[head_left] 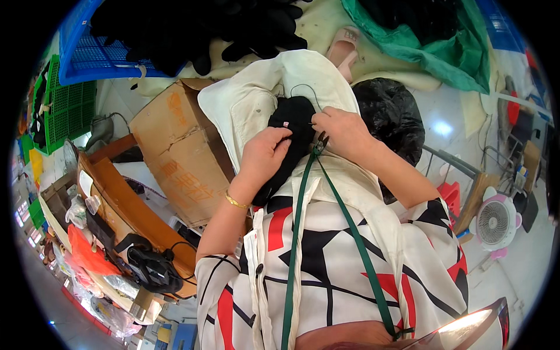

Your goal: The person sits on the floor in a workshop and sews black slip-on shoes using a needle and thread. They pick up shoes from a blue crate, stitch the soles or edges, and place the finished shoes into a cardboard box.

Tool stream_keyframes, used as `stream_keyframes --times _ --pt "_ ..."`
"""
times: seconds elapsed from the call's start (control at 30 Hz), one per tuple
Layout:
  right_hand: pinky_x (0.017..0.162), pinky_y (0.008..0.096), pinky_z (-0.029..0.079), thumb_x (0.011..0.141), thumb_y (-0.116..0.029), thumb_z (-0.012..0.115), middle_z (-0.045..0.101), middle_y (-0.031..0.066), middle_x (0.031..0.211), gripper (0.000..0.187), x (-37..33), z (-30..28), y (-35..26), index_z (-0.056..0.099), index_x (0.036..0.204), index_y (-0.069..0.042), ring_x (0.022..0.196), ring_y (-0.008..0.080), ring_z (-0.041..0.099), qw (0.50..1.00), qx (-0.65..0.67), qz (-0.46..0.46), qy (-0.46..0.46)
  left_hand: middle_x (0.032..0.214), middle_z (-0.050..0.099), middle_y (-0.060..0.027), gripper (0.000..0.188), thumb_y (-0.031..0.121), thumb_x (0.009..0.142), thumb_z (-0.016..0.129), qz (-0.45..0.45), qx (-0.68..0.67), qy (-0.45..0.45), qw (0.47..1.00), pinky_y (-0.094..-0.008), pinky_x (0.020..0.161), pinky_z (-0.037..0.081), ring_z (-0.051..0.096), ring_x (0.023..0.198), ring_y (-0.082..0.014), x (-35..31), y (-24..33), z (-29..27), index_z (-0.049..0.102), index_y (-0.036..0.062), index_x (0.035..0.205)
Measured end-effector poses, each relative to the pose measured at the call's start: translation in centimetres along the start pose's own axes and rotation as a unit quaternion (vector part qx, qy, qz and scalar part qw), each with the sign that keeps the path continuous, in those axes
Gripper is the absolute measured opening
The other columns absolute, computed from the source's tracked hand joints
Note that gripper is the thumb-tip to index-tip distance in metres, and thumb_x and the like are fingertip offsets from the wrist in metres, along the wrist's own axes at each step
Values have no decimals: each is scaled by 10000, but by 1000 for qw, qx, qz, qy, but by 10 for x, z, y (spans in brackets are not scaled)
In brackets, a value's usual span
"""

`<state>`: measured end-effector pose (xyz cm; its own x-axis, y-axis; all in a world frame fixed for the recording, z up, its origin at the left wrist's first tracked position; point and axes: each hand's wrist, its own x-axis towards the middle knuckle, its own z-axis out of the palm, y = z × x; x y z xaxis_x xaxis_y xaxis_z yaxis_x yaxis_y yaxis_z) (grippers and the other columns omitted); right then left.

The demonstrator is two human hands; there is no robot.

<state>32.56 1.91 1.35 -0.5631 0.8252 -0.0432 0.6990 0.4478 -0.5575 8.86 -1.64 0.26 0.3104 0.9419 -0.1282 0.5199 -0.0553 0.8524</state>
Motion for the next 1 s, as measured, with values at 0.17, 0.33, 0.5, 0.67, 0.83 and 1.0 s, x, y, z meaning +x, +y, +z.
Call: stream_keyframes --times 0.17,0.33,0.5,0.67,0.83,1.0 --pt "605 354 514 892 -140 613 630 87 831 93 -11 -2 16 598 927 -56 701 255 650 999 -27 38 8 819 671 -164 181 175 884 669 -117 -23 42 992 -351 655 515 649 722 -323 -9 18 4 670 2 938" --pt "517 222 472 952 -129 579 638 30 789 100 -17 -31 43 566 1026 -63 585 81 588 776 564 283 0 710 655 -137 244 215 872 694 -208 -14 -19 978 -333 612 495 629 645 -256 4 18 6 662 -25 895" --pt "620 240 510 944 -136 596 606 14 802 152 -2 -36 64 598 1073 -54 652 82 568 735 616 250 130 691 613 -61 214 160 847 714 -194 -145 23 970 -300 609 473 564 632 -149 0 0 13 631 -23 918" --pt "673 263 495 939 -283 616 617 8 870 288 29 -22 22 645 1002 -3 729 92 550 843 501 189 48 769 539 48 138 88 872 684 -101 -65 51 991 -211 639 417 487 706 -57 -7 31 -19 613 -6 944" --pt "601 260 396 924 -283 649 512 7 727 314 49 -23 -31 583 835 10 655 95 442 927 356 103 54 880 590 31 63 62 925 604 -192 -336 122 914 -253 725 442 512 827 -73 -22 25 -39 623 4 939" --pt "586 273 391 907 -279 670 499 42 721 320 51 -19 -54 572 821 13 647 106 435 942 317 29 112 926 633 29 80 89 907 688 -176 -368 187 894 -210 742 451 537 816 -42 -28 26 -29 643 25 926"
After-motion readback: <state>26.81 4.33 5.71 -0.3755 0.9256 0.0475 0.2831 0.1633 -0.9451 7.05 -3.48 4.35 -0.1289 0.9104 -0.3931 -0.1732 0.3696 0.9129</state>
